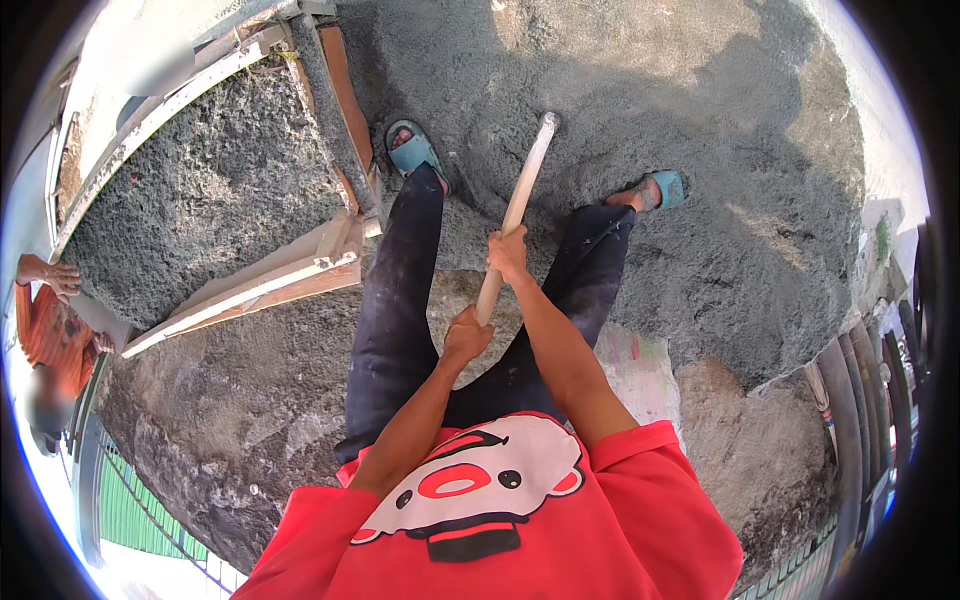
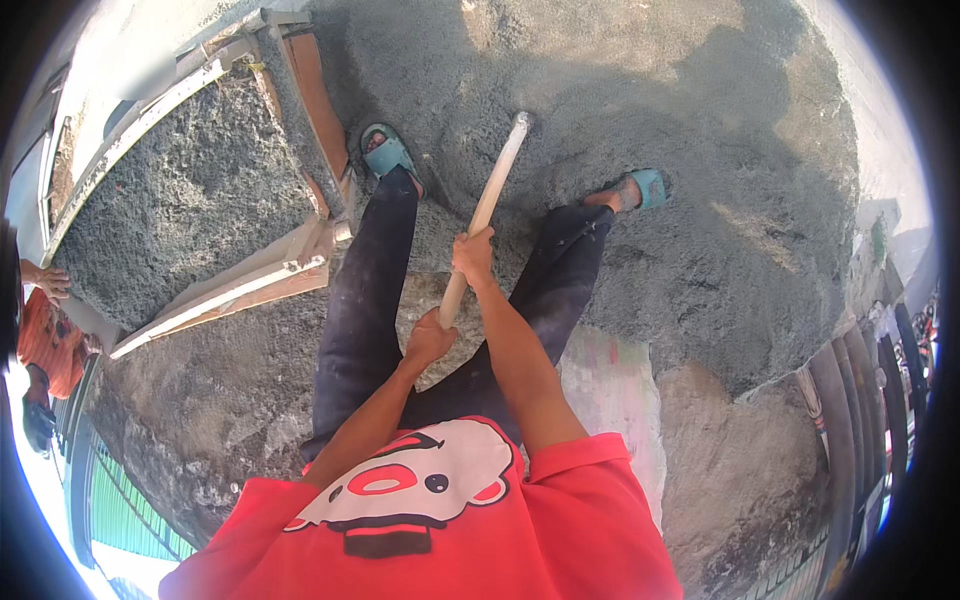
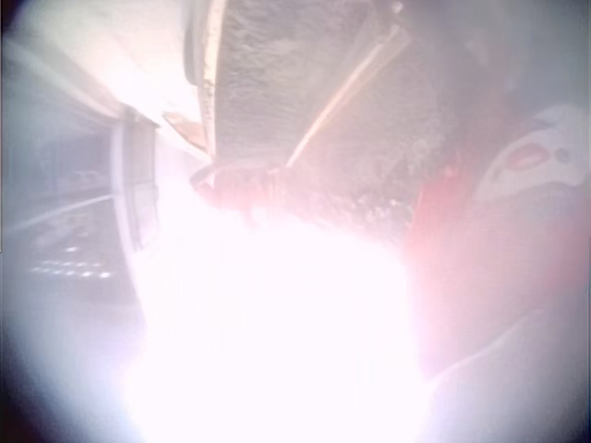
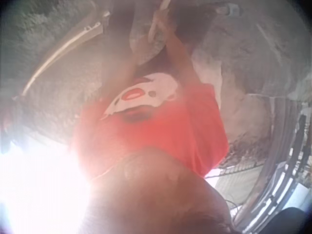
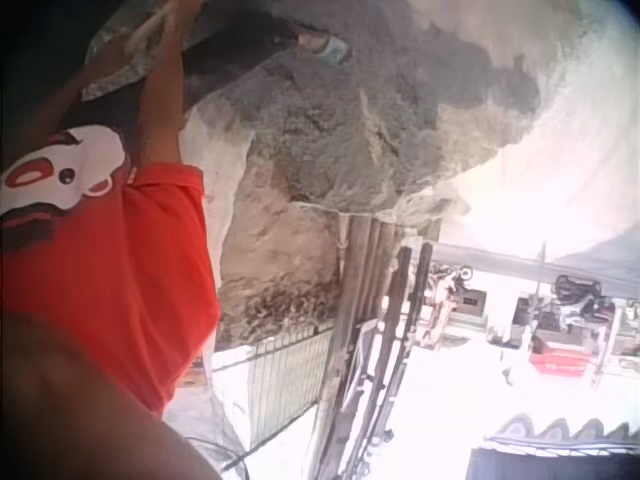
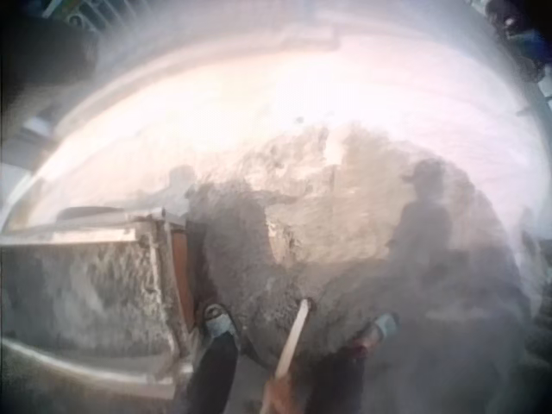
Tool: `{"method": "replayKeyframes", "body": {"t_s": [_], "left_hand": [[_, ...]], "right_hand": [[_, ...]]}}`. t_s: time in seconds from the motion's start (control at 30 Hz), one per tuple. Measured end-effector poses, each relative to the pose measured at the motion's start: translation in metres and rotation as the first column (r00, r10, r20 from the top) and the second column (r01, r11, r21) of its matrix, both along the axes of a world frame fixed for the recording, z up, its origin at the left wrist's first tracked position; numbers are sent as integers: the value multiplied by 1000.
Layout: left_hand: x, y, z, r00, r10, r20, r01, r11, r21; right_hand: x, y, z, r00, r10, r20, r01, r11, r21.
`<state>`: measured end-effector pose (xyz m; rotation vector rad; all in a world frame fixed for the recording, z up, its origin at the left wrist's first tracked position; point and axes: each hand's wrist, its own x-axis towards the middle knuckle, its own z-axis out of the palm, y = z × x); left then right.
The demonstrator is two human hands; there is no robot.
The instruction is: The person uses a shovel to scoop wet concrete from a pile on the ground and load it into a wheelbarrow held by another worker. The process is repeated multiple times to fill the wheelbarrow.
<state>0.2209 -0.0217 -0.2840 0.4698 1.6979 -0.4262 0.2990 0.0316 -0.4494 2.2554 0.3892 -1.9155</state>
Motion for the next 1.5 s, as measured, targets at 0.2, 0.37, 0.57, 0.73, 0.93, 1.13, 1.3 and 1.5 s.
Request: {"method": "replayKeyframes", "body": {"t_s": [0.2, 0.37, 0.57, 0.73, 0.93, 1.13, 1.3, 1.5], "left_hand": [[19, 49, 20, 999, 3, 47, -4, 1000, 11], [43, 83, 56, 988, -109, 114, 99, 991, 88], [41, 127, 157, 941, -254, 223, 215, 959, 183], [-7, 151, 239, 871, -357, 337, 255, 915, 311], [-120, 158, 327, 774, -517, 364, 325, 819, 472], [-283, 91, 438, 916, -393, -80, 358, 711, 605], [-386, -38, 525, 613, 19, -790, 524, 738, 424], [-499, -139, 616, -109, 69, -992, 467, 884, 10]], "right_hand": [[19, 31, 16, 984, -176, -26, 174, 984, -40], [59, 60, 44, 884, -449, -130, 427, 888, -170], [109, 60, 103, 678, -647, -348, 577, 762, -293], [106, 96, 160, 564, -750, -346, 720, 651, -240], [75, 151, 177, 395, -861, -321, 902, 430, -40], [-67, 173, 208, 529, -741, -413, 807, 590, -25], [-313, 131, 349, 544, -706, -453, 727, 666, -166], [-534, 62, 450, 230, -714, -661, 228, 700, -677]]}}
